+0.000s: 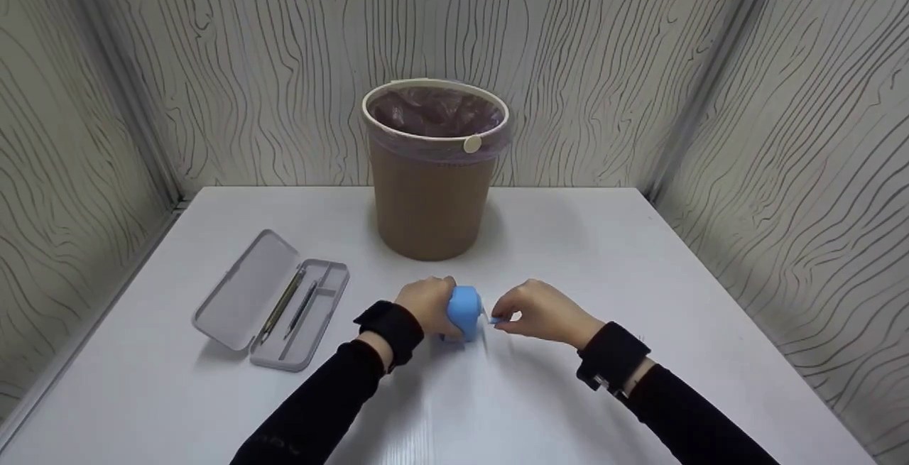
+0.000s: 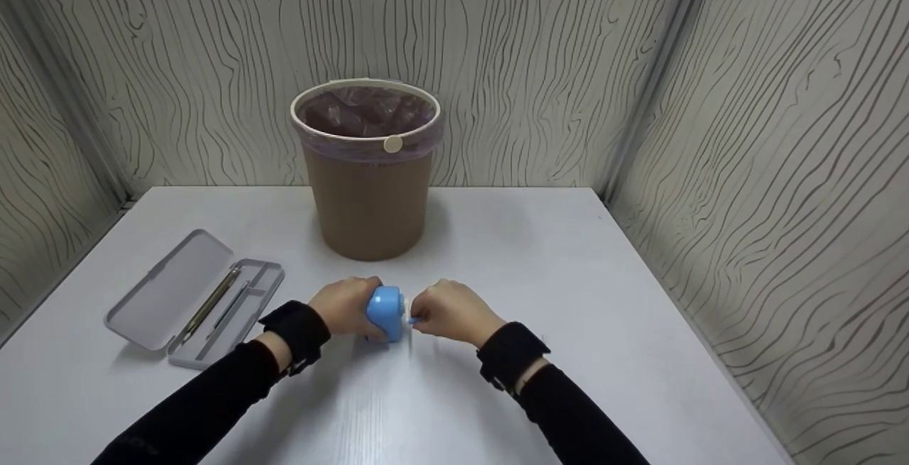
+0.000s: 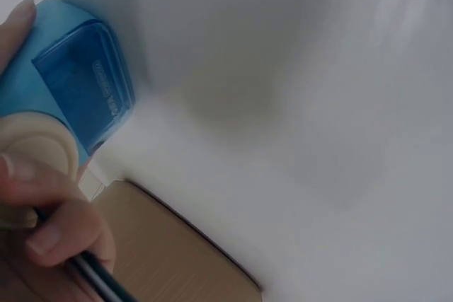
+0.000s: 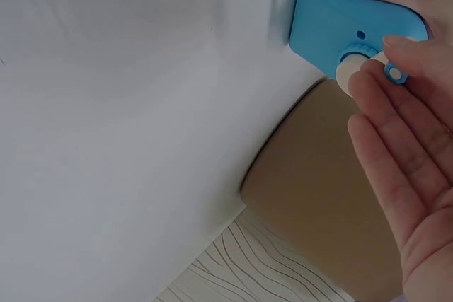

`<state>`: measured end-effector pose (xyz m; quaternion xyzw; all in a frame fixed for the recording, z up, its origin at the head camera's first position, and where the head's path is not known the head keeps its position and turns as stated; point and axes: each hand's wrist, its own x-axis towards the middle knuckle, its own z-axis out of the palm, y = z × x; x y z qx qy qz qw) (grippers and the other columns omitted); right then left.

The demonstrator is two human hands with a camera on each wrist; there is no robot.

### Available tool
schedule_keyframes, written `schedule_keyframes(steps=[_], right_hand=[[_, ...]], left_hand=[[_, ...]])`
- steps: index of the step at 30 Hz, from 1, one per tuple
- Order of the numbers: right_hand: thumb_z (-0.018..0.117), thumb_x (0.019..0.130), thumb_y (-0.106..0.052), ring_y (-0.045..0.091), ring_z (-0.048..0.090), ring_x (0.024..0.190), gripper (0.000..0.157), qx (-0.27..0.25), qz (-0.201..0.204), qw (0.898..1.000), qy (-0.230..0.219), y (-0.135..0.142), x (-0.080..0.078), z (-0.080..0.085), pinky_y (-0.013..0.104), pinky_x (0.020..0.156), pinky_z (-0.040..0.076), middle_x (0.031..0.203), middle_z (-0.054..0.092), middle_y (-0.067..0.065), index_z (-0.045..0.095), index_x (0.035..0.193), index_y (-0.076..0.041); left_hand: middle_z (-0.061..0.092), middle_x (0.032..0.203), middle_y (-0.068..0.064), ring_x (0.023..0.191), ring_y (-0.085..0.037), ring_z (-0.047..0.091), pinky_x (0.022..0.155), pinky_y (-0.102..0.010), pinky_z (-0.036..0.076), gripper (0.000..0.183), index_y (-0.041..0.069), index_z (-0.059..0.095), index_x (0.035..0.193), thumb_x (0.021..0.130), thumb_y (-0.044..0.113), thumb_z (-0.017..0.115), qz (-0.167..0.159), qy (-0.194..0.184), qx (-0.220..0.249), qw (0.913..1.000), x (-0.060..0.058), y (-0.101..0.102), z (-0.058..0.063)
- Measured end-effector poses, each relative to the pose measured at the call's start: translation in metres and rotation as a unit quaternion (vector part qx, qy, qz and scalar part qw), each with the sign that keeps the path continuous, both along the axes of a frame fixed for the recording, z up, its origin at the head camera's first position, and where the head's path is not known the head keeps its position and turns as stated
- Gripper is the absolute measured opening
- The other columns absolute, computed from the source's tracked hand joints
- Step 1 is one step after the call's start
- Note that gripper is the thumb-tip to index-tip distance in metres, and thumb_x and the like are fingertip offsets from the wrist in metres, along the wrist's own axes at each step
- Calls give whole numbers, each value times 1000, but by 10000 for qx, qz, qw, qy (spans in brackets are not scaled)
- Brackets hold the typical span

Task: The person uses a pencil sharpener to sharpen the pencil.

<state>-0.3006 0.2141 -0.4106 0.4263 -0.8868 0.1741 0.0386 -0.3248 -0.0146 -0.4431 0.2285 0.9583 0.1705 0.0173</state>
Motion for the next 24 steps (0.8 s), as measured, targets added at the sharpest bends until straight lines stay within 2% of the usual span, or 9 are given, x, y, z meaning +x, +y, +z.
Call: schedule_keyframes(steps=[9, 24], right_hand=[[79, 85, -4, 14, 76, 77, 8, 49, -43, 10000, 70, -2, 1, 1, 27, 73, 62, 87, 81, 5, 81, 93, -5], [79, 87, -7, 17, 77, 80, 10, 229, -363, 9970, 640, -4, -1, 13, 32, 75, 61, 90, 82, 5, 82, 97, -6]], left_hand=[[76, 111, -10, 99, -25, 74, 91, -42, 62, 75, 7, 65, 119, 63, 46, 97, 21, 292, -264, 9992, -2, 1, -3], [75, 117, -9, 105, -24, 73, 98, -42, 59, 72, 8, 64, 123, 68, 41, 96, -145, 32, -393, 9991, -6, 1, -1]])
